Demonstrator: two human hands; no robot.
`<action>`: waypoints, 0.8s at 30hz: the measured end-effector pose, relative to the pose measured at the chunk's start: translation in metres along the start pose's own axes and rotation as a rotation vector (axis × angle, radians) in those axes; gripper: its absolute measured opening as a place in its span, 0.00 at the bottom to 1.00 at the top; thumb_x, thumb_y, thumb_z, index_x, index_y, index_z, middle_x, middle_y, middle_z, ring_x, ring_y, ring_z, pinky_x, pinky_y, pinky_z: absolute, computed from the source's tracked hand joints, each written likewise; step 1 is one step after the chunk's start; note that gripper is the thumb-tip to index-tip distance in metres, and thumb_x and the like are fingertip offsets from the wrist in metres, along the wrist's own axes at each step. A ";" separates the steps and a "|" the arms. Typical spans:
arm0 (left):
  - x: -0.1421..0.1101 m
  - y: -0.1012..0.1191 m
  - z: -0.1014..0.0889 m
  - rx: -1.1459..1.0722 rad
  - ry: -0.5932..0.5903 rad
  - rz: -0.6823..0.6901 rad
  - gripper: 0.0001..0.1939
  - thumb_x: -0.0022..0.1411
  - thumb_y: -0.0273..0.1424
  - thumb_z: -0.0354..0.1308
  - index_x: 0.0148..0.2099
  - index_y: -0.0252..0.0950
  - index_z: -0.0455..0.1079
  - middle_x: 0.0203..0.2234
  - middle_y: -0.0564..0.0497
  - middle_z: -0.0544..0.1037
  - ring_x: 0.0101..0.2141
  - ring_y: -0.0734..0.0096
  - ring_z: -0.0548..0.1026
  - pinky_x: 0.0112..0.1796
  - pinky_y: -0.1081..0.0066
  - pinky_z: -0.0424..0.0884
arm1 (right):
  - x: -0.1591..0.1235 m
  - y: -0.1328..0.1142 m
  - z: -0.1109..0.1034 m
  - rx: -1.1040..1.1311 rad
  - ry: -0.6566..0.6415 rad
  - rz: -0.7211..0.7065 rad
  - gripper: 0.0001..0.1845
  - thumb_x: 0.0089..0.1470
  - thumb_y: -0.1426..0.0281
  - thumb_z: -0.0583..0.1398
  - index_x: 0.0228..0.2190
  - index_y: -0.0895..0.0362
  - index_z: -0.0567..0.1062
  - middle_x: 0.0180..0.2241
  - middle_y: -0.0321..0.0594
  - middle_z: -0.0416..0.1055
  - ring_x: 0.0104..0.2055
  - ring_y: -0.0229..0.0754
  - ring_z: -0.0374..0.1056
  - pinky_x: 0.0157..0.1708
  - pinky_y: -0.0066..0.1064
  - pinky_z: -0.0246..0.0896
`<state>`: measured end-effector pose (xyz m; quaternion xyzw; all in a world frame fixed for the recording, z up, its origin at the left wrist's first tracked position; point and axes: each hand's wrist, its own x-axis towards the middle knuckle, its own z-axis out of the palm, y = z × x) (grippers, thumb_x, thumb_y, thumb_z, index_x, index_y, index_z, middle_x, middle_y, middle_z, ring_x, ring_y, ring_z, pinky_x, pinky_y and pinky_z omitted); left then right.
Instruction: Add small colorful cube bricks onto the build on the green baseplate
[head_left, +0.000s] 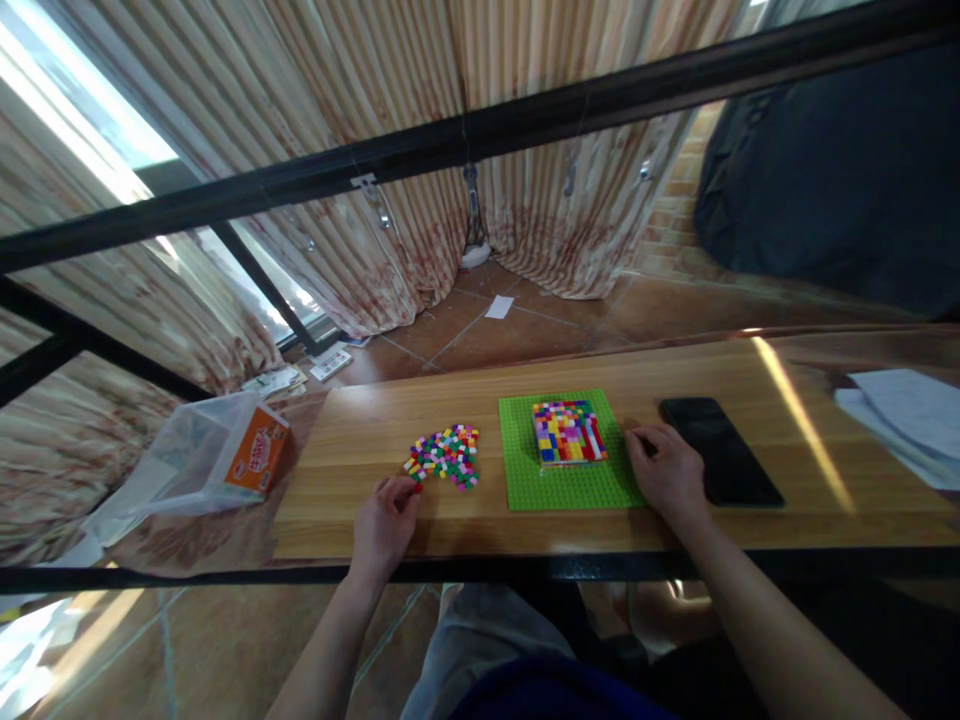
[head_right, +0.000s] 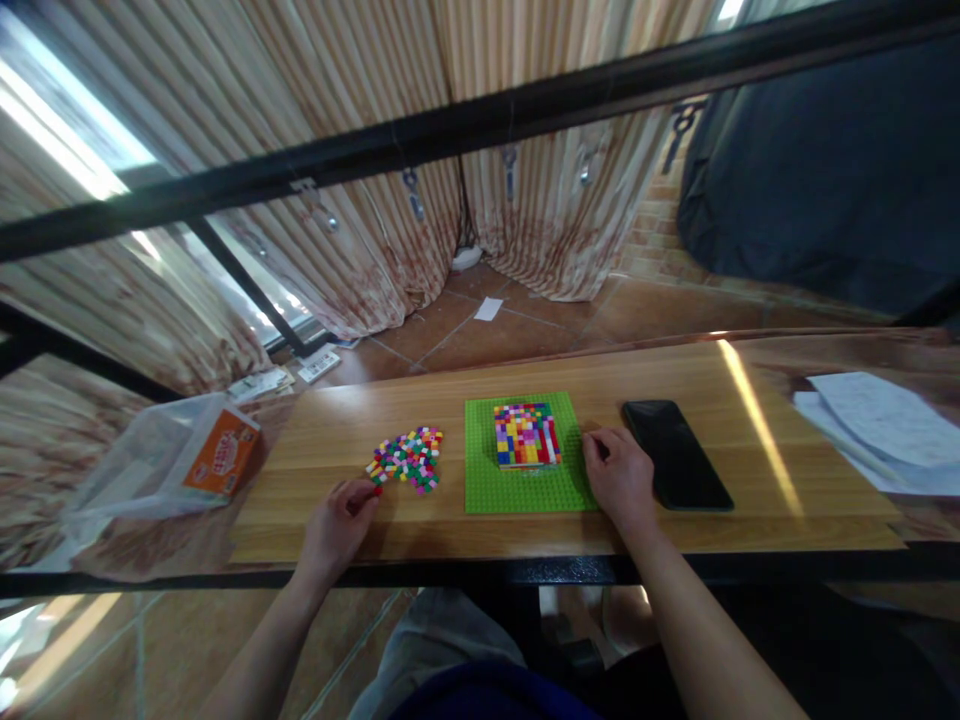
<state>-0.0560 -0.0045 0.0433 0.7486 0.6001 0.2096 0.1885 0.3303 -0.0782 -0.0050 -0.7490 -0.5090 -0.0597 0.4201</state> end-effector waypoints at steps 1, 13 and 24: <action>0.000 0.001 0.001 0.016 -0.001 0.007 0.05 0.56 0.28 0.54 0.34 0.38 0.72 0.31 0.51 0.75 0.30 0.69 0.73 0.34 0.70 0.68 | 0.000 0.000 0.000 0.000 -0.001 0.003 0.14 0.56 0.63 0.55 0.26 0.57 0.74 0.28 0.41 0.71 0.29 0.41 0.67 0.29 0.32 0.61; 0.007 0.014 0.007 -0.053 -0.032 0.096 0.08 0.59 0.29 0.53 0.35 0.39 0.74 0.32 0.50 0.77 0.34 0.66 0.75 0.37 0.68 0.69 | 0.000 0.002 0.002 -0.016 0.004 -0.012 0.16 0.57 0.62 0.54 0.26 0.57 0.75 0.28 0.42 0.71 0.30 0.41 0.68 0.31 0.32 0.62; 0.029 0.092 0.060 -0.553 -0.042 0.193 0.08 0.58 0.27 0.55 0.36 0.38 0.76 0.31 0.50 0.79 0.33 0.69 0.75 0.36 0.70 0.70 | 0.000 0.002 0.002 -0.006 -0.006 -0.003 0.15 0.58 0.63 0.54 0.26 0.57 0.75 0.29 0.42 0.71 0.30 0.40 0.67 0.30 0.31 0.61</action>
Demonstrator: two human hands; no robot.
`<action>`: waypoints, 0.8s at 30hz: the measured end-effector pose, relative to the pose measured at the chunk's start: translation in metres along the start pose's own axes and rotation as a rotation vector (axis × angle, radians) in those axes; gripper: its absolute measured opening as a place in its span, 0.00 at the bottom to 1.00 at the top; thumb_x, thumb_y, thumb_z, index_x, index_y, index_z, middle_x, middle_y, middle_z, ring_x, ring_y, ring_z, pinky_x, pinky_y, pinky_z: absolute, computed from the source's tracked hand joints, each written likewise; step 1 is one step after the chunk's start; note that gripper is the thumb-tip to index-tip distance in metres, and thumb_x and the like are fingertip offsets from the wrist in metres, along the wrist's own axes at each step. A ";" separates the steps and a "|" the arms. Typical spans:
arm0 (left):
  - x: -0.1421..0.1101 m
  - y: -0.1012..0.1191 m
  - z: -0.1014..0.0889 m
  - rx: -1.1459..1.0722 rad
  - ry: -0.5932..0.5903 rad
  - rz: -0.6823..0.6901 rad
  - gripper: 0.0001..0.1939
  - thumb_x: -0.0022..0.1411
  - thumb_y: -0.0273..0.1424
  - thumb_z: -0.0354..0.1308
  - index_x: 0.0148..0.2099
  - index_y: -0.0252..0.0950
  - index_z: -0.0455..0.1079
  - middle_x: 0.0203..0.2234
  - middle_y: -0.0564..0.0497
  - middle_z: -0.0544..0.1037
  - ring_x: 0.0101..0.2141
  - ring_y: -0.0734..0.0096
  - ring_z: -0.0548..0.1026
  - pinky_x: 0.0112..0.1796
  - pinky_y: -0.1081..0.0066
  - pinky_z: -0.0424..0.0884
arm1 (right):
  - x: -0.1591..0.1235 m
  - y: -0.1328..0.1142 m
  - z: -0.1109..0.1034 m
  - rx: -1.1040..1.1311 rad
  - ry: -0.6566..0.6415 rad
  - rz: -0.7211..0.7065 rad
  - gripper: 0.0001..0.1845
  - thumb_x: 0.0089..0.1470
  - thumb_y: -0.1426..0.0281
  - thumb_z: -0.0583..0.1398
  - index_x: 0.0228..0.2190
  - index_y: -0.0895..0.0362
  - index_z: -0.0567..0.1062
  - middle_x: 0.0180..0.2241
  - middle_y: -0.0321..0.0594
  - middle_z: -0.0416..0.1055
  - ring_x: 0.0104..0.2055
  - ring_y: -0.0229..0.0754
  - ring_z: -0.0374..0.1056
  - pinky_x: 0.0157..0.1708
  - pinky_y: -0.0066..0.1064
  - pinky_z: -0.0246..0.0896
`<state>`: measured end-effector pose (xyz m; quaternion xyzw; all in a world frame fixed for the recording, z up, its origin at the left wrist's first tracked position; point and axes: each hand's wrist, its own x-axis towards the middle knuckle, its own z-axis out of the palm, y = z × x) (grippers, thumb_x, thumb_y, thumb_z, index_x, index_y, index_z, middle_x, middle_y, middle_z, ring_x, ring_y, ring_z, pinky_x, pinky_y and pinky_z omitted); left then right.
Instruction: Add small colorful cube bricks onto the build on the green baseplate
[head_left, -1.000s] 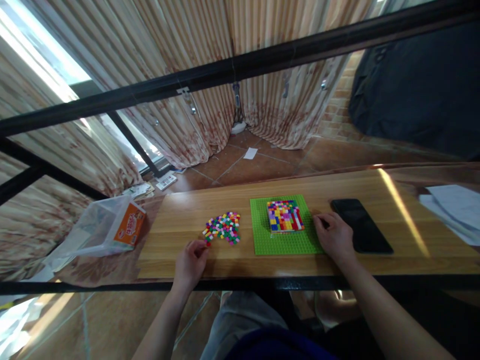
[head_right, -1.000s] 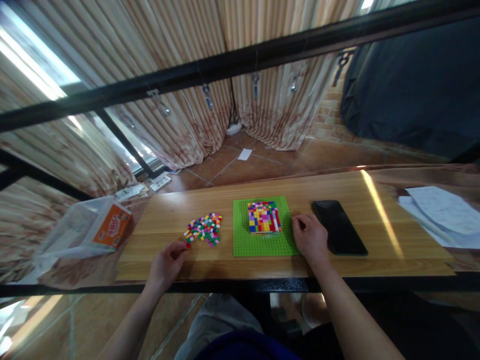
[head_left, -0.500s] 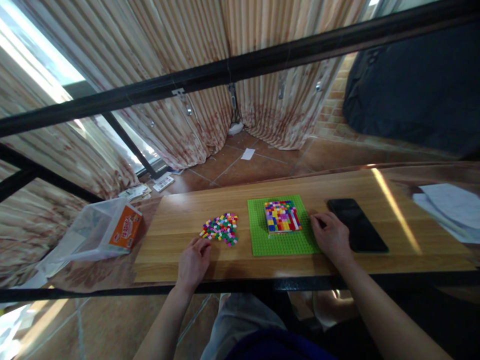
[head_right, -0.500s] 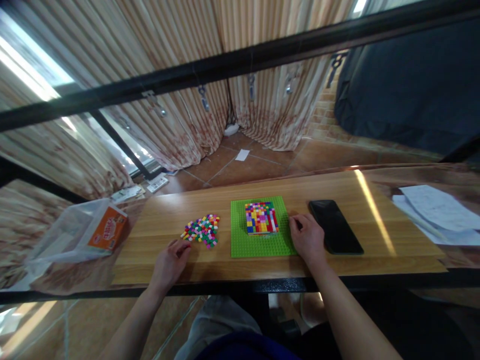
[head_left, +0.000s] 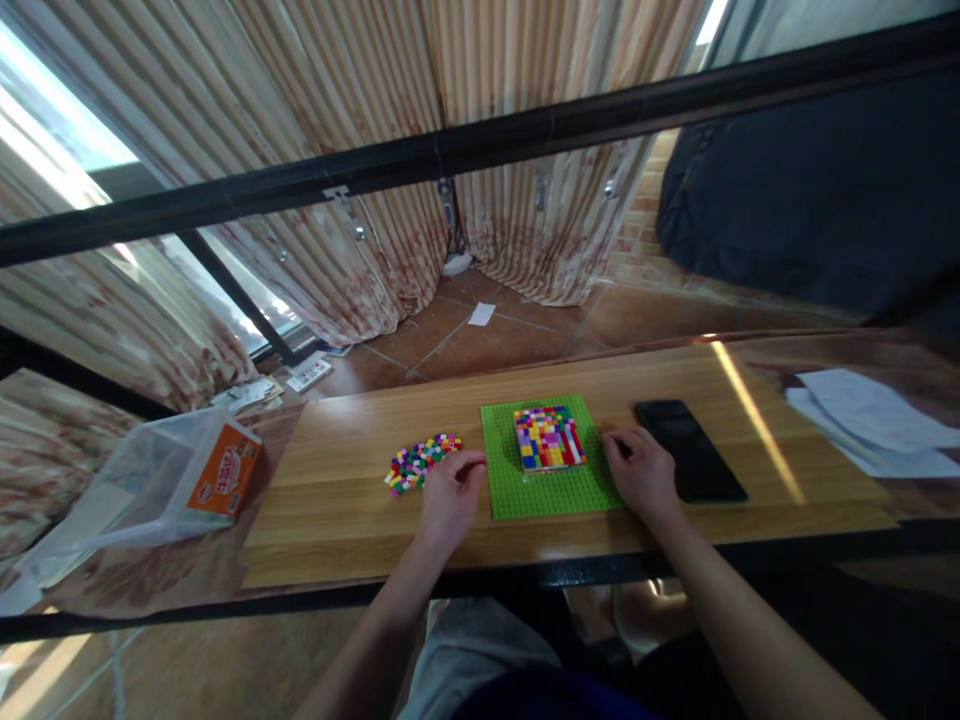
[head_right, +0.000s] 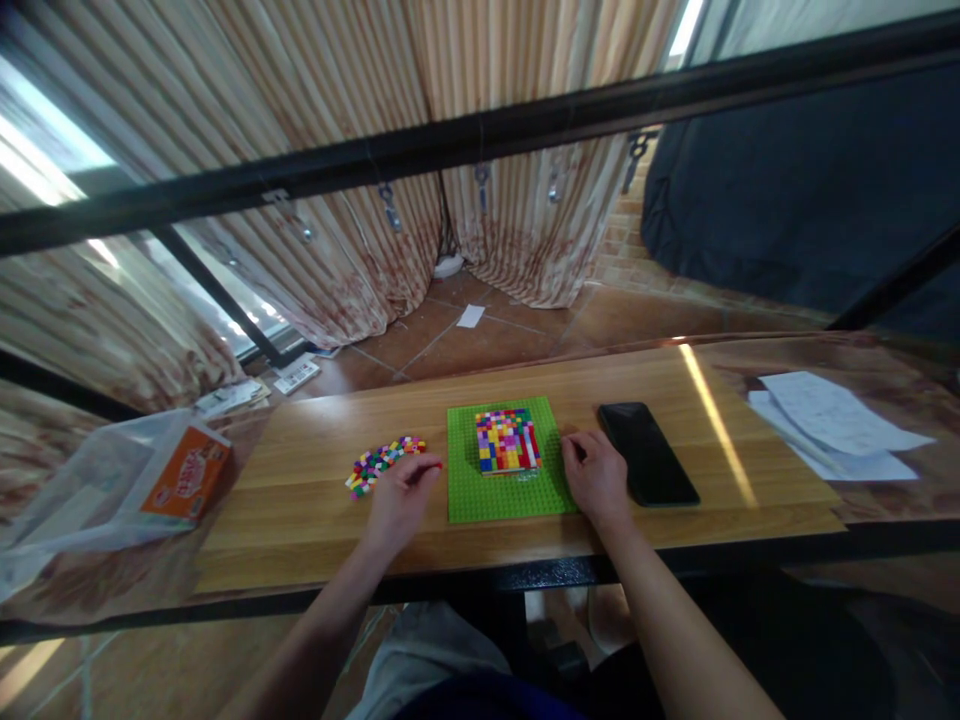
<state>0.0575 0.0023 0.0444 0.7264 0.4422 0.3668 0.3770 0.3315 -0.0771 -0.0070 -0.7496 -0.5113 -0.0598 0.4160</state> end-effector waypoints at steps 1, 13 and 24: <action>0.005 0.002 0.008 -0.036 0.004 -0.009 0.08 0.58 0.27 0.56 0.36 0.37 0.76 0.30 0.50 0.79 0.32 0.69 0.75 0.36 0.70 0.70 | 0.000 0.000 0.000 -0.003 0.000 -0.001 0.15 0.58 0.63 0.54 0.26 0.57 0.75 0.29 0.41 0.71 0.29 0.40 0.67 0.30 0.31 0.61; 0.032 0.006 0.060 -0.284 0.021 -0.059 0.07 0.55 0.28 0.59 0.35 0.36 0.78 0.31 0.49 0.80 0.33 0.69 0.77 0.37 0.70 0.72 | 0.002 -0.004 -0.002 0.003 -0.004 -0.005 0.15 0.58 0.64 0.54 0.25 0.57 0.74 0.27 0.40 0.71 0.30 0.40 0.67 0.31 0.31 0.61; 0.037 0.008 0.066 -0.358 0.048 -0.150 0.06 0.50 0.26 0.60 0.32 0.35 0.77 0.28 0.51 0.80 0.30 0.71 0.76 0.35 0.71 0.71 | 0.002 -0.003 -0.001 0.007 -0.017 0.006 0.15 0.58 0.63 0.54 0.25 0.56 0.74 0.27 0.40 0.71 0.29 0.40 0.67 0.31 0.31 0.60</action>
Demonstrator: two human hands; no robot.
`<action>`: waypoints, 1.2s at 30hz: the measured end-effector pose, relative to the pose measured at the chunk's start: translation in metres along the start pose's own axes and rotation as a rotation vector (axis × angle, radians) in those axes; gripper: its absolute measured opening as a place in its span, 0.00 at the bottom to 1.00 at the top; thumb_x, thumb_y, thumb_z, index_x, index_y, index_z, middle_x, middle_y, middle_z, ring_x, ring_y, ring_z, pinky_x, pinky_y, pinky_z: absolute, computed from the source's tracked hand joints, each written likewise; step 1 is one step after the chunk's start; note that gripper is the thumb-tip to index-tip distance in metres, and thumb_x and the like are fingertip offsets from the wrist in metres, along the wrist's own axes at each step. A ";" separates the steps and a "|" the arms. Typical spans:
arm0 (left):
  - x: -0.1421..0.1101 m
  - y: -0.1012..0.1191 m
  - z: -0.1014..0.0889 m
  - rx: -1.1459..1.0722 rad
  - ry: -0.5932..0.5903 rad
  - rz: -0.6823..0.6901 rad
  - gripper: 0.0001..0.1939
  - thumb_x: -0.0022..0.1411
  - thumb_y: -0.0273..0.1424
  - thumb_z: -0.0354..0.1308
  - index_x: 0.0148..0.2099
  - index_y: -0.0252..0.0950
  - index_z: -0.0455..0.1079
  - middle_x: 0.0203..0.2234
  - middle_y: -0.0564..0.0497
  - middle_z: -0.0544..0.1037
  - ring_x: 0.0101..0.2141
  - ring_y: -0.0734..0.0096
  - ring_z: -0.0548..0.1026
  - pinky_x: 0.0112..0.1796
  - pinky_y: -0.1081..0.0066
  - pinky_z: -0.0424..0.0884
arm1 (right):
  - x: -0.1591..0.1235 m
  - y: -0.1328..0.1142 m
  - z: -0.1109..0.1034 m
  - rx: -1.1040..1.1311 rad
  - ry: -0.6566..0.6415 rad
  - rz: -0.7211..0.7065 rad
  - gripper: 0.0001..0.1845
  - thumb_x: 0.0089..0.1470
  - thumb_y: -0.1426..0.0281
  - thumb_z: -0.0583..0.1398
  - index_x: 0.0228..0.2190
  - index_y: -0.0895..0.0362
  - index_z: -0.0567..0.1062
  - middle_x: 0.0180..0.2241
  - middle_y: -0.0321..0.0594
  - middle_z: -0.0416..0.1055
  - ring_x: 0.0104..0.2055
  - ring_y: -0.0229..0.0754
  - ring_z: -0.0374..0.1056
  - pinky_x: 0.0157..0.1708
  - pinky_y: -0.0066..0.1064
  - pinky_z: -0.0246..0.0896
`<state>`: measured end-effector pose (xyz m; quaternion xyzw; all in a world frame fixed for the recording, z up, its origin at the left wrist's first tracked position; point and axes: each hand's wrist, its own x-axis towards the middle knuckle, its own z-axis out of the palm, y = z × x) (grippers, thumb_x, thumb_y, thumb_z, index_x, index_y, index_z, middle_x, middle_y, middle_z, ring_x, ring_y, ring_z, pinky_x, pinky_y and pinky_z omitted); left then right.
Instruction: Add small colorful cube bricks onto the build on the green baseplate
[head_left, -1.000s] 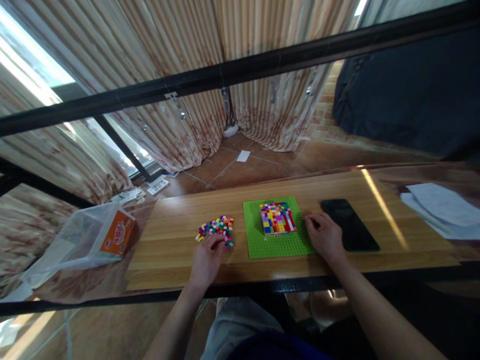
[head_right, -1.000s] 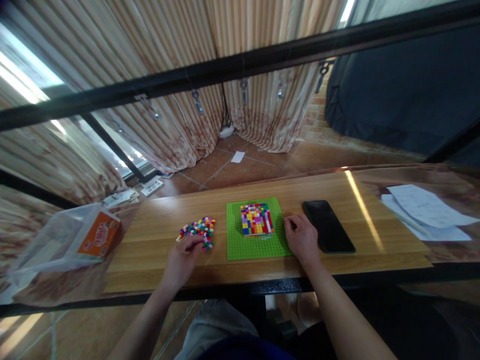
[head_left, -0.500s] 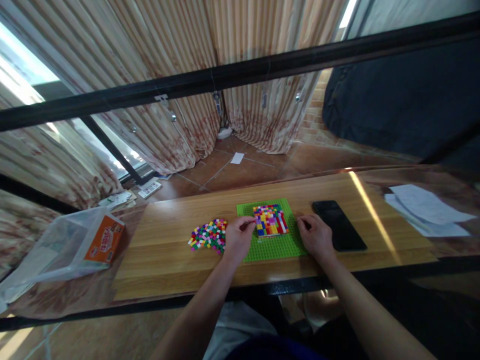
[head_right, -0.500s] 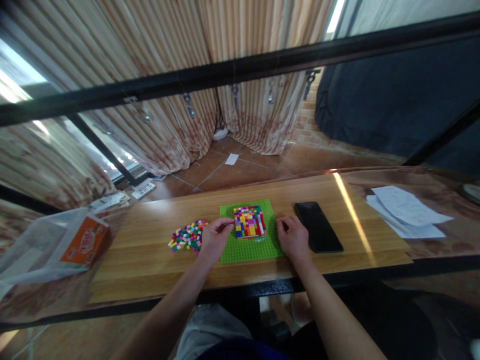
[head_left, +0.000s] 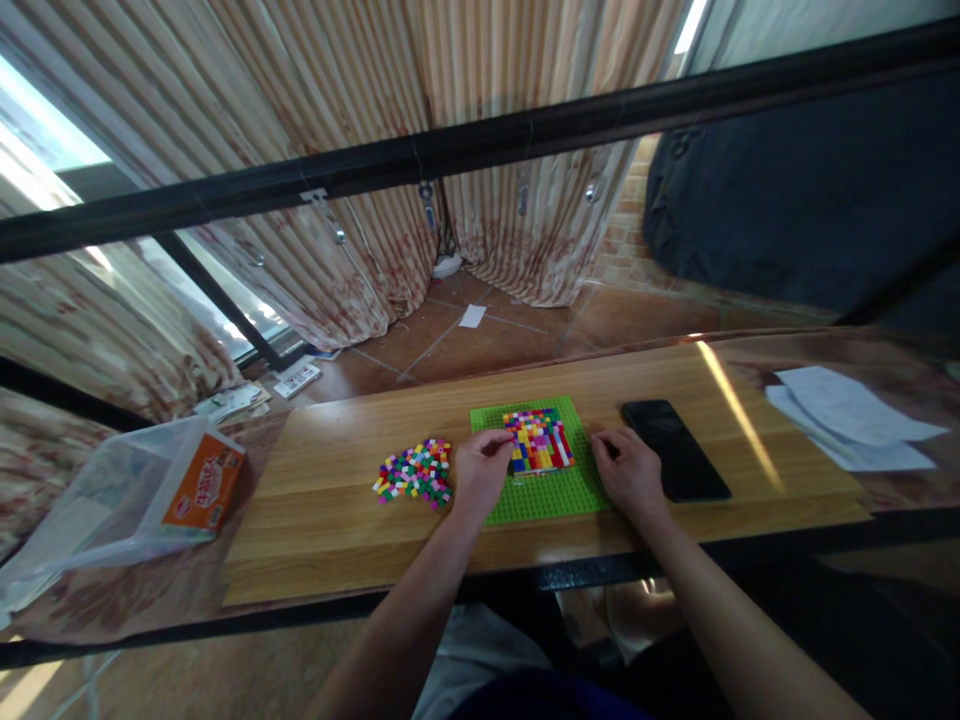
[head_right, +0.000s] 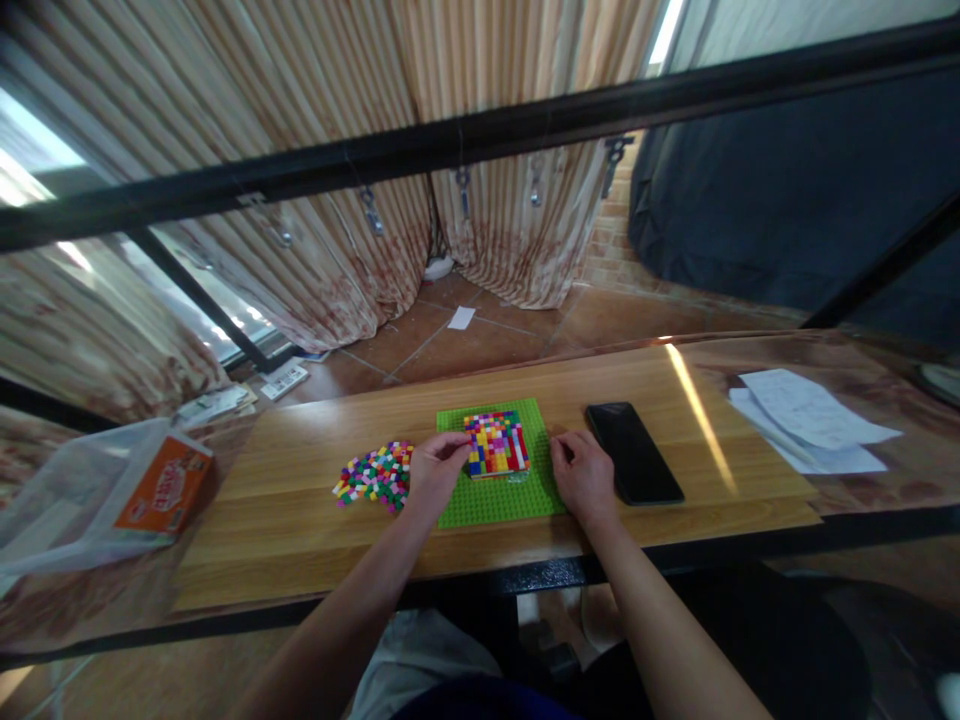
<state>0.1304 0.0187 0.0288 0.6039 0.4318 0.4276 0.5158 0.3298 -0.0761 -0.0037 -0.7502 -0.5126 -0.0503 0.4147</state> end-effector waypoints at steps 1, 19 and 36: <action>0.000 0.002 0.001 -0.017 0.004 -0.019 0.05 0.50 0.26 0.60 0.31 0.35 0.77 0.27 0.51 0.79 0.30 0.72 0.75 0.35 0.72 0.71 | 0.000 0.000 0.000 -0.002 0.001 0.000 0.15 0.58 0.63 0.54 0.25 0.56 0.74 0.27 0.40 0.70 0.29 0.40 0.67 0.31 0.31 0.60; 0.000 -0.001 0.009 -0.157 0.106 -0.131 0.04 0.44 0.26 0.61 0.27 0.34 0.74 0.21 0.55 0.76 0.24 0.76 0.72 0.29 0.75 0.68 | -0.001 0.002 0.001 -0.012 0.013 -0.008 0.14 0.58 0.64 0.54 0.26 0.57 0.74 0.28 0.41 0.71 0.30 0.41 0.68 0.33 0.31 0.62; -0.024 0.007 -0.037 -0.031 0.069 -0.046 0.03 0.48 0.29 0.61 0.28 0.35 0.73 0.23 0.54 0.76 0.27 0.74 0.72 0.32 0.74 0.69 | -0.001 0.004 0.001 -0.005 0.008 -0.013 0.16 0.58 0.62 0.53 0.26 0.57 0.74 0.28 0.41 0.71 0.29 0.40 0.67 0.31 0.31 0.61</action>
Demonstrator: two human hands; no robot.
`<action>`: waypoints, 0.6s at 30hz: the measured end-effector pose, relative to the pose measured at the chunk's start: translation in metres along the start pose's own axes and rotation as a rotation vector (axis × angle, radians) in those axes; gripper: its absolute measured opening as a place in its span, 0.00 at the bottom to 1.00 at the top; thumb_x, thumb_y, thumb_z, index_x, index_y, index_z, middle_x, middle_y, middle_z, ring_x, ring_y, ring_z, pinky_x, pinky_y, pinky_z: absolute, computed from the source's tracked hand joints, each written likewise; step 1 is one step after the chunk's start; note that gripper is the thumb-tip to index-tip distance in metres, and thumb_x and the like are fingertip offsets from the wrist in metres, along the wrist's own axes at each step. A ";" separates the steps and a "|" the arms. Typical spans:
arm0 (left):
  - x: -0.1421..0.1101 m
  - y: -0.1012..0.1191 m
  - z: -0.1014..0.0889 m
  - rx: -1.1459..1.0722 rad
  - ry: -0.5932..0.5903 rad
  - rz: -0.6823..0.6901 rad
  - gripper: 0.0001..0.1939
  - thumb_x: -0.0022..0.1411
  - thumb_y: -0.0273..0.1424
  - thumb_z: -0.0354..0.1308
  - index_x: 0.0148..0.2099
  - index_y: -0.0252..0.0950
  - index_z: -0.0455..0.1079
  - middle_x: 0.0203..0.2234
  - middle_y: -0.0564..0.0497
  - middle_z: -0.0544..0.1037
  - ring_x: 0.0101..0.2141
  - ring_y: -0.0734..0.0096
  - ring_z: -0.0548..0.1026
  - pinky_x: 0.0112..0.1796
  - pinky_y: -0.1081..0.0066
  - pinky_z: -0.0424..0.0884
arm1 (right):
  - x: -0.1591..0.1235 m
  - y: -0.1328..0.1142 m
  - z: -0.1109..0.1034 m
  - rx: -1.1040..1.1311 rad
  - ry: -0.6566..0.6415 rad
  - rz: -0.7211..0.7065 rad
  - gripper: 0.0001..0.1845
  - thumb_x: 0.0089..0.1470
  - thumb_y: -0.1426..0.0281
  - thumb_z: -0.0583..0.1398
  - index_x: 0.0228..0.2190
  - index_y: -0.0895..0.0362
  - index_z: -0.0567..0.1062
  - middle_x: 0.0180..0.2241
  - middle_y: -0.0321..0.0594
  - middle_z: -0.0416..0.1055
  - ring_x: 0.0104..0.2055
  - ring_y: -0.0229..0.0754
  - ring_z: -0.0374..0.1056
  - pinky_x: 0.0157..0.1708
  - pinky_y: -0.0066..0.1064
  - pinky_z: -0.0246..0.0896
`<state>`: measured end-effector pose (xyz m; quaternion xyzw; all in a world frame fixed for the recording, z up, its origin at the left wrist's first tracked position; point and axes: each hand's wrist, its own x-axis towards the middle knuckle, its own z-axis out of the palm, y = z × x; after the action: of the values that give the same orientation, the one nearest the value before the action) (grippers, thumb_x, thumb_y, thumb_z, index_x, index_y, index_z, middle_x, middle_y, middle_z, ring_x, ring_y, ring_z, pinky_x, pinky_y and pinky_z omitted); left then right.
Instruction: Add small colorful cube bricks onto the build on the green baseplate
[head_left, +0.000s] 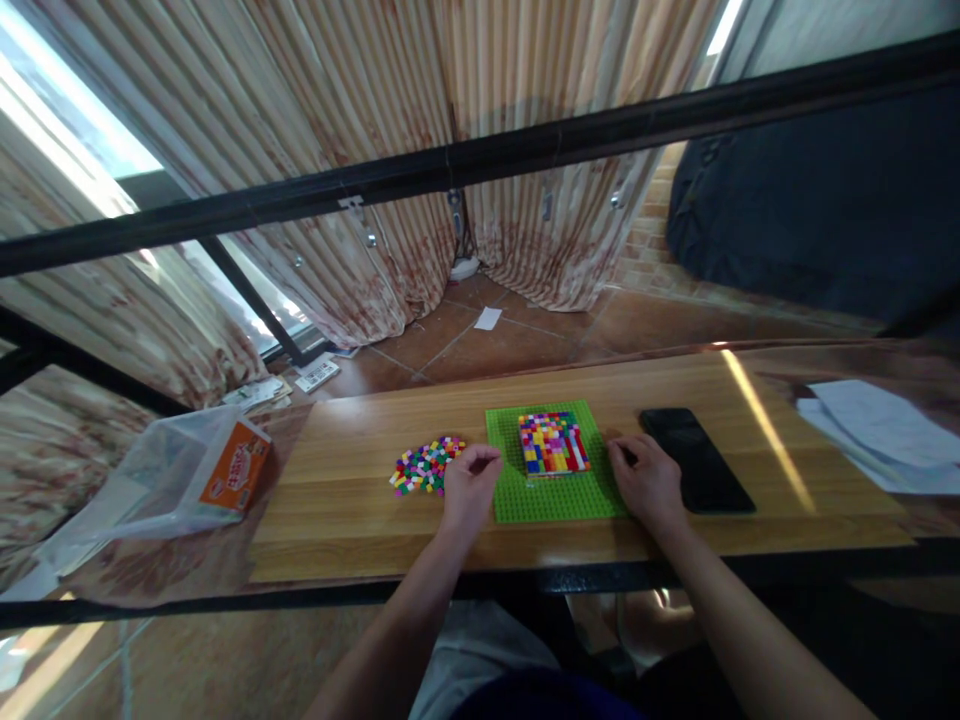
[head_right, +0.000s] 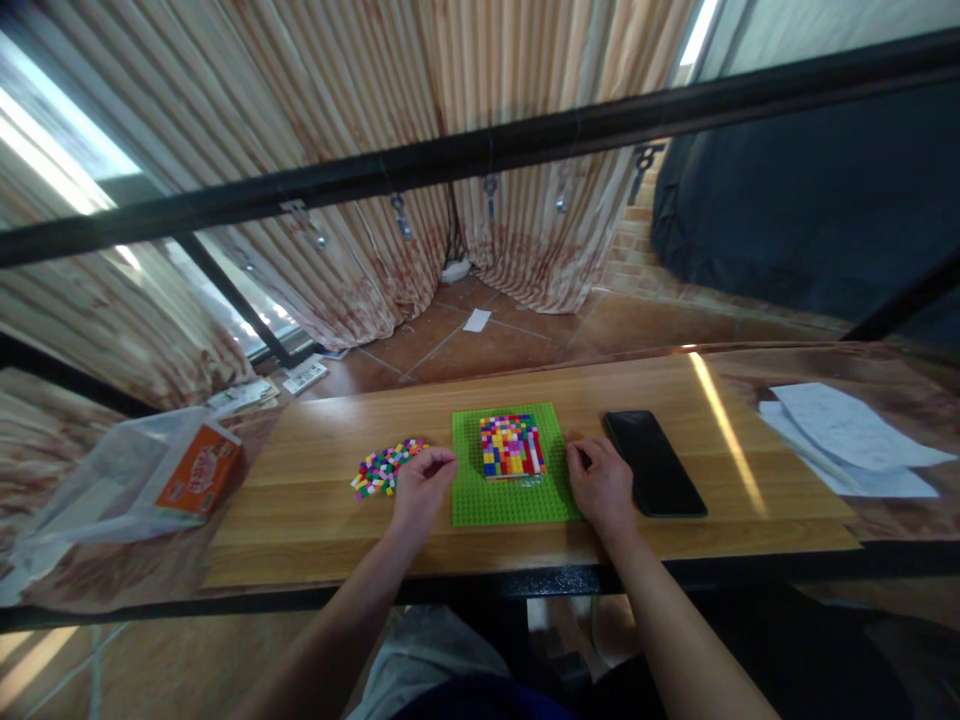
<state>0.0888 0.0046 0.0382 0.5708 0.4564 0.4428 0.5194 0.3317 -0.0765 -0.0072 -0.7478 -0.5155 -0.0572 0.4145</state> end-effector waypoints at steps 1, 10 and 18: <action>-0.003 0.001 -0.010 0.030 0.013 0.021 0.03 0.49 0.30 0.60 0.28 0.35 0.73 0.24 0.54 0.76 0.28 0.74 0.72 0.33 0.73 0.69 | 0.000 0.000 0.000 0.003 0.001 0.002 0.16 0.58 0.62 0.53 0.26 0.57 0.75 0.28 0.41 0.71 0.28 0.40 0.66 0.30 0.31 0.61; -0.028 -0.011 -0.122 0.429 0.251 0.052 0.07 0.52 0.33 0.59 0.32 0.35 0.72 0.28 0.50 0.78 0.30 0.69 0.75 0.36 0.69 0.72 | -0.001 0.000 -0.001 -0.002 0.012 0.017 0.15 0.57 0.62 0.54 0.26 0.57 0.75 0.28 0.41 0.71 0.28 0.41 0.67 0.30 0.32 0.60; -0.027 -0.016 -0.149 0.851 0.199 0.047 0.08 0.52 0.28 0.56 0.35 0.35 0.72 0.31 0.49 0.75 0.28 0.69 0.73 0.34 0.67 0.70 | -0.001 -0.001 -0.001 -0.021 0.026 0.002 0.14 0.56 0.63 0.55 0.26 0.57 0.75 0.27 0.41 0.71 0.28 0.41 0.66 0.30 0.32 0.60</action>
<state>-0.0628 0.0073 0.0313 0.6988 0.6328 0.2800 0.1812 0.3311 -0.0778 -0.0064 -0.7519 -0.5085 -0.0718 0.4134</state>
